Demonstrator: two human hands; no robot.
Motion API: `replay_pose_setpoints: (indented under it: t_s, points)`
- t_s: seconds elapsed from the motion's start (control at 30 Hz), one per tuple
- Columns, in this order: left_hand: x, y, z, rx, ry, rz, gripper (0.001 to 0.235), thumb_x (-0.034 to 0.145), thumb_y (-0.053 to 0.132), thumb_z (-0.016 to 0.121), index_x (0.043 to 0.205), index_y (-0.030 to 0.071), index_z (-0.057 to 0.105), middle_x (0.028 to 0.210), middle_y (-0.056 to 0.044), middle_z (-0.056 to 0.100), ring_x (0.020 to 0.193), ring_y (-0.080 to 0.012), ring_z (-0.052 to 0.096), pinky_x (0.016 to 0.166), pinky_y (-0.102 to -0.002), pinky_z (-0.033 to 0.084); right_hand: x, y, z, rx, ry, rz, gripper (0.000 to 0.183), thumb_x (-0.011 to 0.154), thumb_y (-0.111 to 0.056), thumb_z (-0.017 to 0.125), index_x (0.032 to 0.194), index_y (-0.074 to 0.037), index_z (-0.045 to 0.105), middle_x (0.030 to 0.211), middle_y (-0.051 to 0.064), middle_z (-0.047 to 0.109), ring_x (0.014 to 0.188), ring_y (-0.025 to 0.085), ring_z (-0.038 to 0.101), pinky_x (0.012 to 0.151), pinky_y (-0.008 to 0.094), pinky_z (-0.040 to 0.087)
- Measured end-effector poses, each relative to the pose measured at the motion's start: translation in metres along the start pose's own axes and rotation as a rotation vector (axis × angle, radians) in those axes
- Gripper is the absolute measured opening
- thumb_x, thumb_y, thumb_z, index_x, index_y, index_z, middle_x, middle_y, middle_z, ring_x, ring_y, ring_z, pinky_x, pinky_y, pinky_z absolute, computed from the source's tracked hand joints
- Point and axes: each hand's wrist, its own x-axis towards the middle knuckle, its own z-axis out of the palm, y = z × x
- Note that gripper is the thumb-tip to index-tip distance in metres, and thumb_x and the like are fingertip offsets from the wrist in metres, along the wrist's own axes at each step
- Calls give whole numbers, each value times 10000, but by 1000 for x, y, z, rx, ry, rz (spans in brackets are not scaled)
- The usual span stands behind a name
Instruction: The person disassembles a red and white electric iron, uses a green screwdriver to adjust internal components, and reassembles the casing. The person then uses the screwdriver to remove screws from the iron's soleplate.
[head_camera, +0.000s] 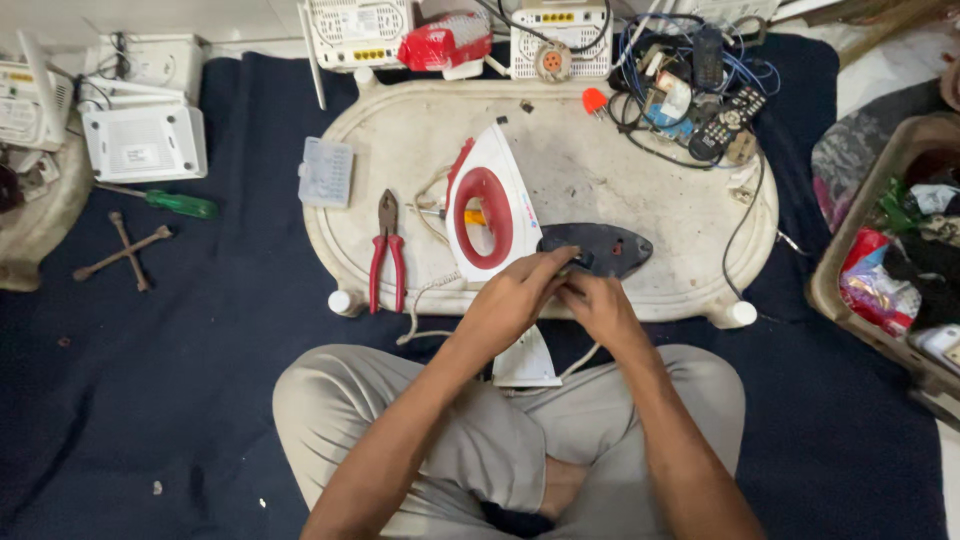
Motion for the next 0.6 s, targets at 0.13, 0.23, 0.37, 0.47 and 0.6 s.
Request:
replay_pose_setpoints:
  t_s: [0.13,0.23,0.37,0.47,0.6]
  points:
    - [-4,-5,1,-23,42,-31,401,999,126,626,1385,33,566,1104,-206,700,1003,-379,690,853,-439,545,-4,1,4,84,74,-48,287,908,-108,702,1178,-12,695,1057,196,752,988,336,750,811,390,588]
    - [-9,-10,6,-2,-16,-109,374,1002,132,626,1356,17,583,1067,-229,703,980,-396,692,826,-447,544,-5,6,9,102,60,87,266,913,-132,726,1158,-27,709,1024,182,764,970,299,771,803,367,594]
    - [-8,-15,14,109,21,-71,351,993,168,652,1297,-2,602,1032,-241,706,941,-403,697,790,-451,554,0,17,11,99,43,140,269,902,-141,724,1150,-37,735,1004,172,770,927,252,783,777,342,578]
    - [-5,-21,19,173,26,-72,362,991,191,666,1279,-21,605,986,-237,707,897,-405,700,748,-461,551,0,27,13,113,47,110,248,910,-164,729,1125,-44,754,1007,150,782,903,206,775,770,315,569]
    - [-6,-23,24,222,85,-42,362,987,218,678,1254,-17,611,985,-223,716,874,-382,707,725,-446,558,-1,33,14,140,25,207,245,902,-173,744,1115,-55,764,962,123,793,830,166,753,744,300,566]
